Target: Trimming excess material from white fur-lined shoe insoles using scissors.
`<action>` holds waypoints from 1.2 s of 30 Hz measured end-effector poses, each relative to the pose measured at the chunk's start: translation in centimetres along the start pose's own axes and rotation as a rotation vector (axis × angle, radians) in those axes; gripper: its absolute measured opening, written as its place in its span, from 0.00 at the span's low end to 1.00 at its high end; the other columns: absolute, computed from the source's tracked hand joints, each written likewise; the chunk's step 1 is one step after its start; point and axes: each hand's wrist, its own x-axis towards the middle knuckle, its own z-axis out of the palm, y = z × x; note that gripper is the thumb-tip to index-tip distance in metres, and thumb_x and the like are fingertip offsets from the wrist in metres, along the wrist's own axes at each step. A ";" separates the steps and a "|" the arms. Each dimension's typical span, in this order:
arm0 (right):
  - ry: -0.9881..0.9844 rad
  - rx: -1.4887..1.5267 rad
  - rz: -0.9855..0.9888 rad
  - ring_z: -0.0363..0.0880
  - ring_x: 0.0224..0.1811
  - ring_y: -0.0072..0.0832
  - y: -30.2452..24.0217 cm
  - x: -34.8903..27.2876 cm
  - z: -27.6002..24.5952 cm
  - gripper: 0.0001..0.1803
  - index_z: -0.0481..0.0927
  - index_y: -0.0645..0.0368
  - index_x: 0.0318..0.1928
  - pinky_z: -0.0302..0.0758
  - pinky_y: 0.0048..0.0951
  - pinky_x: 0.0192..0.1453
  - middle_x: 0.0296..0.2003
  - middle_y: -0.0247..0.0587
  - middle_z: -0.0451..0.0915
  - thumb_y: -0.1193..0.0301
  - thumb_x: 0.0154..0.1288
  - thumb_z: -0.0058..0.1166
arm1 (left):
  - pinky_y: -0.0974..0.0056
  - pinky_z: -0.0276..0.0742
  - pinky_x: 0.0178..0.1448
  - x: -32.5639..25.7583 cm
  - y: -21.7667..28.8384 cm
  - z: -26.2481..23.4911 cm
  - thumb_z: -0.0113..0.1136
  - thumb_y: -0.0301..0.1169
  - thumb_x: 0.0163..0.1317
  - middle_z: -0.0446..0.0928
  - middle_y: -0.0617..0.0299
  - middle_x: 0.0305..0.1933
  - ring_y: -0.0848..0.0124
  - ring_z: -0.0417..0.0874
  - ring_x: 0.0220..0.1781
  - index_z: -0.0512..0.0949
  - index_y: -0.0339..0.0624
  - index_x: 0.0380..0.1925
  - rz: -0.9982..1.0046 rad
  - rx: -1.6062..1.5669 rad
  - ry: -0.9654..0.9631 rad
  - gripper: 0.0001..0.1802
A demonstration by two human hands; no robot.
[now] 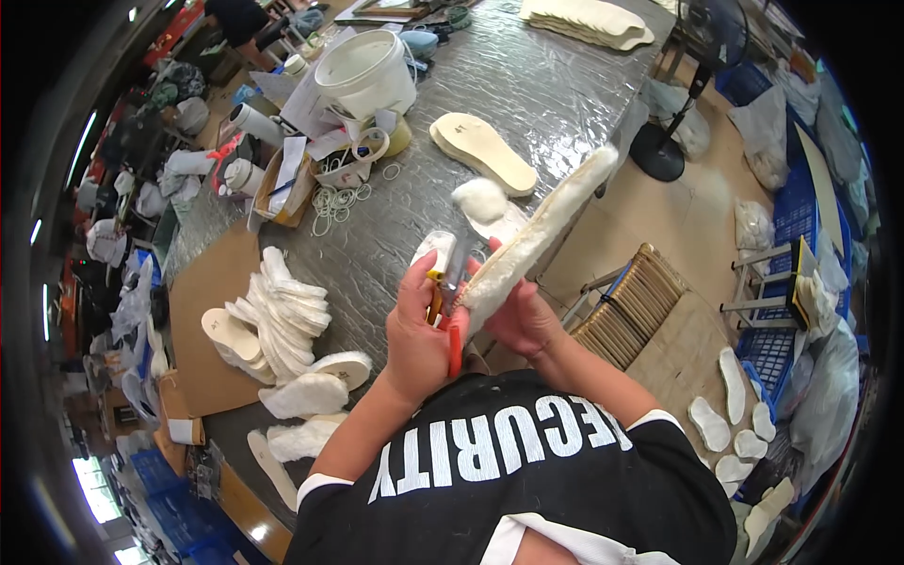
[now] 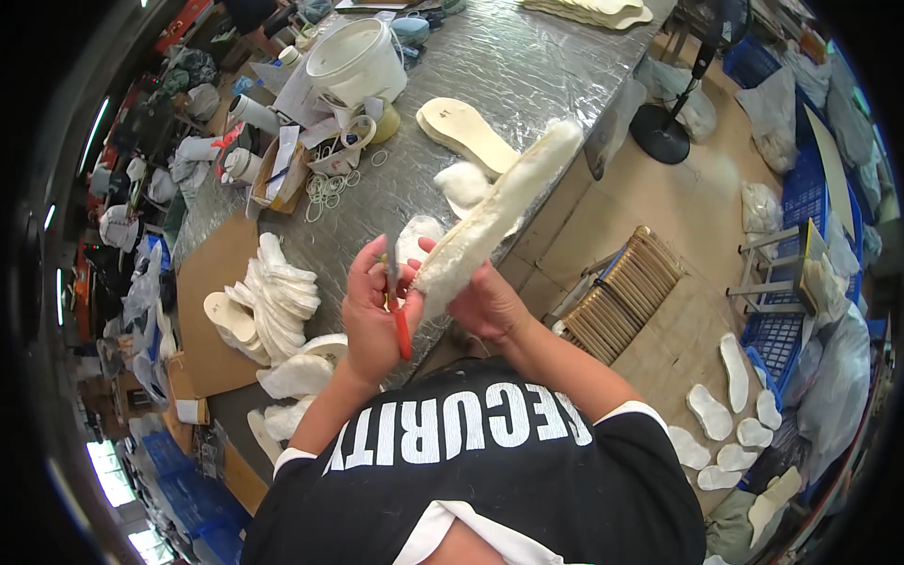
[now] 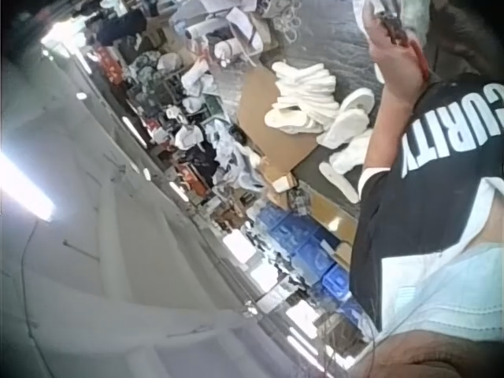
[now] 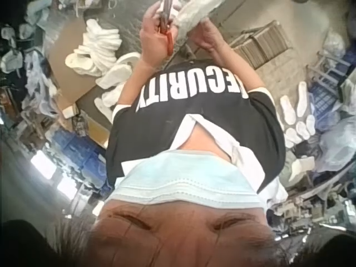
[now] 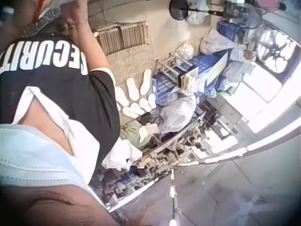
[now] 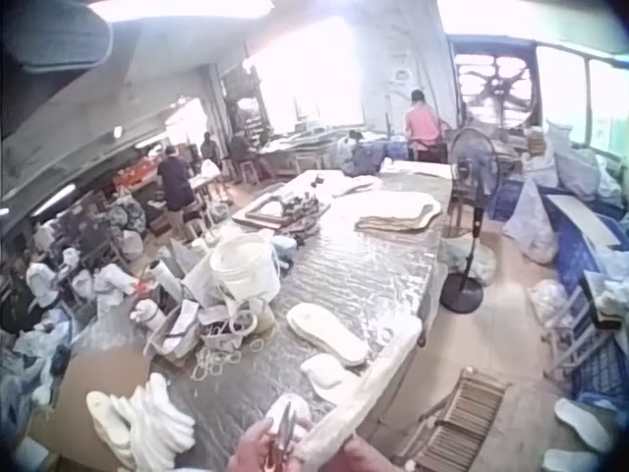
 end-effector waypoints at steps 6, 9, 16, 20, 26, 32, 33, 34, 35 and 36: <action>0.268 -0.278 -0.039 0.72 0.54 0.37 0.2 0.5 0.7 0.45 0.55 0.49 0.63 0.70 0.43 0.59 0.53 0.47 0.71 0.66 0.46 0.69 | 0.68 0.74 0.42 0.6 1.4 0.0 0.63 0.19 0.48 0.76 0.51 0.38 0.69 0.79 0.38 0.57 0.36 0.61 0.142 0.226 -0.026 0.39; 0.207 -0.174 -0.005 0.75 0.49 0.36 -0.2 1.2 0.4 0.44 0.57 0.50 0.62 0.74 0.42 0.54 0.47 0.44 0.73 0.68 0.45 0.69 | 0.66 0.76 0.42 0.6 2.6 -0.3 0.65 0.19 0.47 0.76 0.51 0.39 0.65 0.80 0.38 0.58 0.36 0.61 -0.002 0.044 -0.002 0.40; 0.155 -0.113 -0.141 0.76 0.44 0.39 -1.9 2.3 0.7 0.32 0.67 0.47 0.52 0.72 0.45 0.55 0.38 0.36 0.76 0.75 0.44 0.67 | 0.57 0.70 0.44 0.1 3.1 -2.9 0.57 0.29 0.57 0.71 0.50 0.36 0.56 0.73 0.38 0.58 0.27 0.59 0.142 0.741 -0.122 0.32; 0.101 -0.103 -0.159 0.75 0.47 0.33 -2.2 2.4 0.8 0.31 0.69 0.47 0.49 0.68 0.45 0.59 0.38 0.30 0.76 0.76 0.43 0.67 | 0.58 0.72 0.43 -0.4 2.2 -2.9 0.55 0.31 0.57 0.71 0.51 0.35 0.58 0.73 0.39 0.59 0.25 0.58 0.168 0.970 -0.156 0.31; 0.073 -0.135 -0.121 0.74 0.47 0.32 -2.1 2.4 1.7 0.30 0.69 0.49 0.48 0.69 0.39 0.58 0.39 0.30 0.76 0.75 0.43 0.67 | 0.59 0.73 0.41 -0.1 2.6 -2.7 0.52 0.28 0.57 0.70 0.51 0.33 0.59 0.72 0.37 0.62 0.23 0.56 0.229 1.079 -0.137 0.28; 0.115 -0.153 -0.133 0.73 0.51 0.33 -2.0 2.2 1.1 0.32 0.67 0.54 0.53 0.68 0.39 0.59 0.45 0.34 0.75 0.75 0.44 0.65 | 0.59 0.72 0.40 -0.1 2.6 -2.5 0.54 0.27 0.56 0.69 0.52 0.32 0.59 0.71 0.36 0.61 0.23 0.56 0.244 1.129 -0.145 0.29; 0.114 -0.138 -0.140 0.72 0.54 0.34 -2.0 2.1 0.9 0.35 0.65 0.58 0.56 0.67 0.40 0.61 0.49 0.37 0.73 0.78 0.45 0.63 | 0.59 0.72 0.39 -0.1 2.7 -2.4 0.54 0.27 0.56 0.68 0.52 0.32 0.59 0.71 0.36 0.61 0.23 0.56 0.241 1.134 -0.143 0.29; 0.114 -0.139 -0.138 0.72 0.54 0.34 -1.9 2.0 1.1 0.35 0.65 0.58 0.56 0.67 0.40 0.61 0.49 0.37 0.73 0.78 0.45 0.63 | 0.59 0.72 0.39 -0.1 2.6 -2.3 0.54 0.27 0.56 0.68 0.52 0.32 0.59 0.71 0.36 0.61 0.23 0.56 0.239 1.133 -0.142 0.29; 0.157 -0.118 -0.135 0.71 0.54 0.34 -1.7 1.9 1.4 0.35 0.65 0.58 0.57 0.66 0.40 0.61 0.49 0.36 0.73 0.78 0.45 0.63 | 0.60 0.72 0.38 -0.1 2.5 -2.2 0.53 0.27 0.56 0.68 0.53 0.32 0.59 0.71 0.35 0.61 0.23 0.56 0.258 1.156 -0.114 0.28; 0.201 -0.098 -0.132 0.71 0.55 0.34 -1.6 1.9 1.6 0.35 0.64 0.57 0.57 0.66 0.40 0.61 0.50 0.35 0.73 0.78 0.45 0.63 | 0.60 0.73 0.37 -0.1 2.4 -2.2 0.53 0.27 0.56 0.68 0.53 0.32 0.60 0.71 0.35 0.61 0.23 0.56 0.277 1.178 -0.087 0.28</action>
